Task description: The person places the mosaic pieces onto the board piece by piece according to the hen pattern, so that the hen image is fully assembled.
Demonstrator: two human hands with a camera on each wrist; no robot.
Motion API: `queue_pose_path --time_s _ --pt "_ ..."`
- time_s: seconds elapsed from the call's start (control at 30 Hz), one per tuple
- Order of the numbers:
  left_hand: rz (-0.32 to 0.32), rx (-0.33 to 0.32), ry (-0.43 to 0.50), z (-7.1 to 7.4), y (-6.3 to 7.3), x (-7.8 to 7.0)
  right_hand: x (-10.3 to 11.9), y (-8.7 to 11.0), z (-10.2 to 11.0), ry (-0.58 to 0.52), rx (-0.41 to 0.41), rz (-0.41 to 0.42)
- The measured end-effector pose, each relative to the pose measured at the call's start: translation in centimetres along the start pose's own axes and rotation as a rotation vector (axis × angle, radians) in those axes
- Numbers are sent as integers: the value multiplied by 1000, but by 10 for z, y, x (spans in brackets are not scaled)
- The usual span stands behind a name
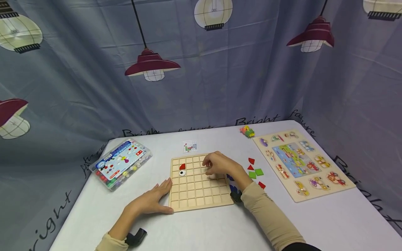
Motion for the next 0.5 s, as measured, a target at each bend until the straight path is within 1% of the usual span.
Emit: queue_pose_path --time_s 0.17,0.33,0.5 --pt "-3 9 -8 -1 0 -1 -23 15 12 -16 -35 -48" --pt "-15 -2 -17 2 0 -2 -44 27 24 -4 -68 -83" --pt "-11 -7 -4 2 1 -2 -62 38 35 -7 -92 -160"
Point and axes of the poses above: each hand's wrist, its own y-axis away from the middle knuckle, its own z-axis out of the back of the hand, x = y × z, the point moved 8 cm from there along -y, towards the middle knuckle, and after that the axes turned 10 degrees about -x, right-handed, at the moved point
